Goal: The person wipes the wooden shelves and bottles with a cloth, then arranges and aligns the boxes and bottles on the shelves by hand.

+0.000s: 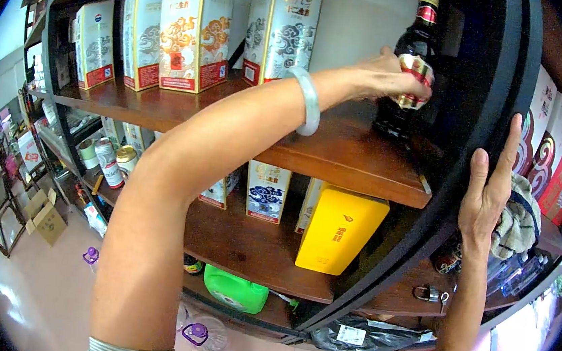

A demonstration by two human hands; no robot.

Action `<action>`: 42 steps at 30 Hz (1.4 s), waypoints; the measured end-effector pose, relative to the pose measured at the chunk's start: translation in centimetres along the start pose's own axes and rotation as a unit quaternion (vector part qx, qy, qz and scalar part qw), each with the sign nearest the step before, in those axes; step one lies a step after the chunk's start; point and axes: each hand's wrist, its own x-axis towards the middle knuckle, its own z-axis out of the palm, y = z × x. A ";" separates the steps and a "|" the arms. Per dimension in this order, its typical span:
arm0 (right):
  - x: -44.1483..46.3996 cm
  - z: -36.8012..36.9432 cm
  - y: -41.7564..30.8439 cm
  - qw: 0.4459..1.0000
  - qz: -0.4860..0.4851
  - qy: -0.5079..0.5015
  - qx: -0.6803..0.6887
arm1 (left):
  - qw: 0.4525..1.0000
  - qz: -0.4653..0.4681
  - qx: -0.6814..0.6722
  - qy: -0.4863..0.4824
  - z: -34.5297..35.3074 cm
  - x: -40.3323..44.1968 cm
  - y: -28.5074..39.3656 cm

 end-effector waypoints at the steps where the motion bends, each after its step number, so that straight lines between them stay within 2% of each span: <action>1: 0.0 0.1 0.0 1.000 -0.002 0.004 0.004 | 1.000 -0.007 0.027 0.009 -0.2 -0.2 0.2; 2: 0.0 0.2 0.0 1.000 -0.003 0.008 0.008 | 0.998 -0.015 0.054 0.017 -0.5 -0.3 0.4; 5: -0.1 0.0 0.1 1.000 -0.004 0.003 -0.005 | 0.958 -0.001 0.244 0.154 -5.1 -3.4 3.8; 6: -0.1 0.0 0.0 1.000 -0.004 0.005 -0.005 | 0.942 0.031 0.256 0.215 -6.9 -4.3 3.8; 8: -0.1 0.1 0.0 1.000 -0.006 0.009 -0.007 | 0.903 0.110 0.319 0.265 -10.7 -3.8 0.4; 10: -0.3 0.1 -0.1 1.000 0.005 0.008 -0.009 | 0.953 -0.055 0.266 0.134 -13.4 -5.7 0.3; 13: -0.2 0.1 0.0 1.000 0.006 0.009 -0.012 | 0.888 0.002 0.356 0.291 -12.1 -6.9 -2.6; 16: -0.3 0.1 0.0 1.000 0.005 0.008 -0.014 | 0.874 -0.034 0.412 0.256 -11.3 -7.7 -3.6; 19: -0.3 0.0 -0.1 1.000 0.007 0.004 -0.022 | 0.878 -0.124 0.385 0.256 -11.6 -8.6 -4.0; 22: -0.3 0.1 0.0 1.000 0.010 0.008 -0.026 | 0.874 -0.275 0.337 0.216 -11.5 -8.5 -5.4; 24: -0.4 0.2 0.1 1.000 0.010 0.011 -0.023 | 0.923 -0.245 0.295 -0.010 -12.3 -9.4 -5.0; 26: -0.4 0.3 0.0 1.000 0.007 0.014 -0.017 | 0.837 -0.131 0.520 -0.108 -11.0 -7.7 -7.0; 28: -0.3 0.3 -0.2 1.000 0.008 0.014 -0.018 | 0.859 -0.142 0.485 -0.079 -10.3 -7.8 -6.1; 30: -0.3 0.3 -0.1 0.999 0.007 0.014 -0.028 | 0.886 -0.166 0.421 -0.102 -9.7 -9.1 -2.1; 31: -0.4 0.3 0.0 1.000 0.010 0.011 -0.024 | 0.888 -0.209 0.397 -0.097 -9.0 -7.2 -4.3; 34: -0.4 0.2 0.1 1.000 0.005 0.009 -0.025 | 0.895 -0.211 0.394 -0.014 -7.3 -7.7 -2.8; 35: -0.4 0.1 0.0 1.000 0.003 0.010 -0.026 | 0.921 -0.213 0.324 -0.027 -7.6 -8.3 -1.7; 38: -0.3 0.1 -0.2 1.000 -0.004 0.013 -0.023 | 0.935 -0.170 0.310 -0.012 -8.0 -8.7 -1.9; 41: -0.3 0.1 -0.2 1.000 -0.004 0.015 -0.016 | 0.939 -0.061 0.338 0.039 -9.8 -9.1 -4.0; 42: -0.3 0.1 -0.3 1.000 -0.003 0.012 -0.019 | 0.938 -0.099 0.332 0.036 -10.8 -8.6 -4.9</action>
